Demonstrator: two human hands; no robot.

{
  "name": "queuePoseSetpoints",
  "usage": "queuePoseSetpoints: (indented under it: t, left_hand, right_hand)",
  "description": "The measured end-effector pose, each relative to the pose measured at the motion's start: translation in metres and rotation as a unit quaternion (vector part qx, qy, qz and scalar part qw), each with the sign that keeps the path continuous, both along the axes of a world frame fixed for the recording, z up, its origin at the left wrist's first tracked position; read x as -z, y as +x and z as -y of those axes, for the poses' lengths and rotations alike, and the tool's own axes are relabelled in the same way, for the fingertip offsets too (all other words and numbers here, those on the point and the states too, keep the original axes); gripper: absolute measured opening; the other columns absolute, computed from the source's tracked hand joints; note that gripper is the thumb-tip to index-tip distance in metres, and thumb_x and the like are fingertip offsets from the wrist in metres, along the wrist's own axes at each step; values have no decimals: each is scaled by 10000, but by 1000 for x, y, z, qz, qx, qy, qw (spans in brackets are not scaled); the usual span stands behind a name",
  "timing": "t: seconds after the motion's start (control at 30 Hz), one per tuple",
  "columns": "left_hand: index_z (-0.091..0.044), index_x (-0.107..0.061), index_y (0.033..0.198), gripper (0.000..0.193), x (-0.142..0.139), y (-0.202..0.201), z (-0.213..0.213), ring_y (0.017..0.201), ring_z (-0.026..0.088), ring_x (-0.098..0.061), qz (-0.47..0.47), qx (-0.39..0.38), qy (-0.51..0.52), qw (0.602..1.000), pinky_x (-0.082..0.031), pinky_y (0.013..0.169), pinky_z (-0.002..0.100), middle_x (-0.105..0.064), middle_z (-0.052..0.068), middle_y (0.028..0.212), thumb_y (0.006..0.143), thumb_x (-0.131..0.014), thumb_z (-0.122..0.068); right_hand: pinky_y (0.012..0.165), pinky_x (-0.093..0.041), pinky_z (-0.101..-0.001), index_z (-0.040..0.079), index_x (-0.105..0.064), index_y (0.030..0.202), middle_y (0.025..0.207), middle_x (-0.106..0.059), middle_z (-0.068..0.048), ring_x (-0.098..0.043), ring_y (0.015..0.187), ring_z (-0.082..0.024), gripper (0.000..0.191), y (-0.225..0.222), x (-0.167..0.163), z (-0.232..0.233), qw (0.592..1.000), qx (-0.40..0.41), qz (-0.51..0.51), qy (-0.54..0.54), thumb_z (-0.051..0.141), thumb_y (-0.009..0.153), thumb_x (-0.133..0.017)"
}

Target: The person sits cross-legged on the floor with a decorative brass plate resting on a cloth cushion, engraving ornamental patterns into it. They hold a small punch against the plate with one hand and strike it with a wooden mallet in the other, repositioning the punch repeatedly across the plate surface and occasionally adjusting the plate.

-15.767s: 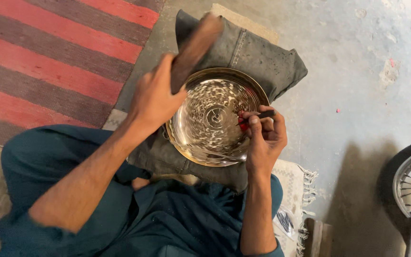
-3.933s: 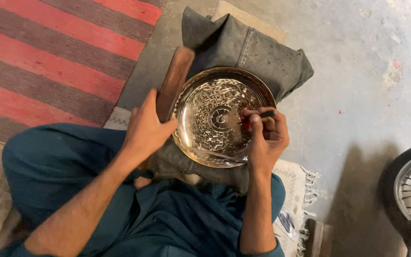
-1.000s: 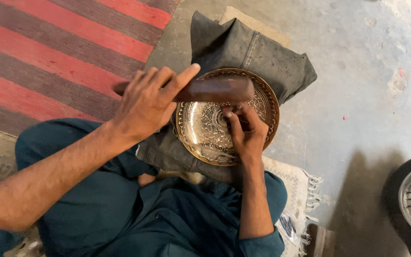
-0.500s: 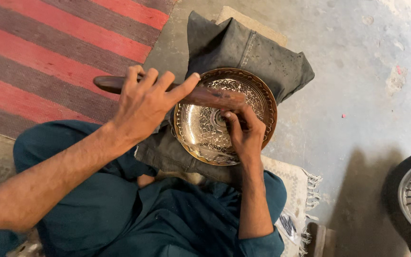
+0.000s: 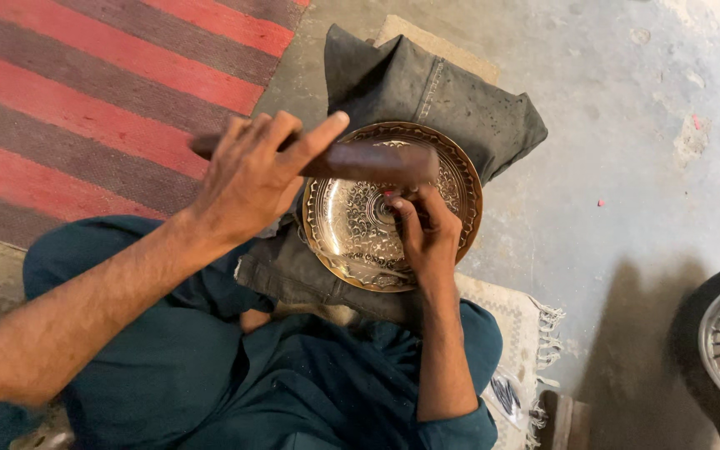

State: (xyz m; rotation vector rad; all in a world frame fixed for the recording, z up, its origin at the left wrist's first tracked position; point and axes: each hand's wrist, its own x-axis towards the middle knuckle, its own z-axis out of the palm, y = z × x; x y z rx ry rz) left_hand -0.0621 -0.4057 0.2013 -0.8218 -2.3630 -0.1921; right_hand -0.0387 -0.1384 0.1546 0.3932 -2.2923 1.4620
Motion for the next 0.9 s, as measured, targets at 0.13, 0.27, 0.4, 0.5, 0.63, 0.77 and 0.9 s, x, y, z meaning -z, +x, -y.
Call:
queuePoseSetpoints:
  t: [0.13, 0.27, 0.4, 0.5, 0.63, 0.77, 0.9]
  left_hand:
    - [-265, -448, 1594, 654, -3, 2, -2, 939, 221, -575, 26, -16, -11, 999, -419, 846, 424, -552, 39, 1053, 1008, -606, -21]
    - [-174, -392, 1598, 755, -4, -1, -5, 946, 232, -568, 117, 79, 145, 979, -428, 869, 441, -527, 76, 1075, 892, -638, -71]
    - [-242, -443, 1593, 633, -6, -9, -2, 876, 201, -557, 6, 4, -17, 1000, -438, 789, 398, -536, 32, 1005, 1025, -632, -36]
    - [-248, -421, 1605, 633, -7, -9, 1, 903, 201, -547, -8, 32, 9, 999, -449, 822, 370, -524, 43, 1039, 1032, -636, -85]
    - [-234, -452, 1576, 642, -11, -1, -2, 903, 217, -561, 28, -8, -5, 1000, -483, 811, 399, -530, 65, 1041, 977, -632, -87]
    - [-229, -488, 1543, 631, -19, 13, 8, 955, 281, -618, 123, -40, 21, 991, -513, 813, 487, -556, 98, 1034, 961, -660, -55]
    - [-107, -456, 1464, 737, -8, 45, 31, 1084, 390, -626, 360, 27, 201, 910, -513, 878, 492, -627, 233, 1200, 762, -677, -67]
  right_hand:
    - [772, -540, -232, -3, -687, 1159, 955, -740, -53, -671, 845, -87, 141, 0, 1, 1, 1000, 2, 3, -22, 8, 1020, -664]
    - [837, -570, -233, -11, -632, 1228, 1020, -730, -40, -702, 948, -87, 218, -1, 4, 8, 992, -2, 15, -122, 20, 1013, -649]
    - [799, -556, -243, -12, -688, 1180, 998, -743, -58, -676, 887, -97, 161, 2, 5, 6, 999, 29, 7, -35, 13, 1021, -679]
    - [732, -544, -246, -2, -716, 1175, 953, -749, -57, -665, 824, -98, 167, 0, 5, 3, 999, 34, 33, -16, 20, 1010, -700]
    - [802, -560, -255, -8, -660, 1249, 1009, -735, -58, -687, 921, -94, 230, -4, 6, 3, 997, -16, 12, -81, 27, 1022, -664]
    - [729, -532, -268, 16, -647, 1228, 914, -727, -77, -673, 840, -129, 180, -2, -2, -7, 981, 85, 23, -174, 63, 1054, -646]
    - [852, -592, -335, 84, -523, 1208, 976, -701, -84, -725, 960, -216, 187, 19, -13, -36, 896, 62, 2, -439, 111, 1052, -622]
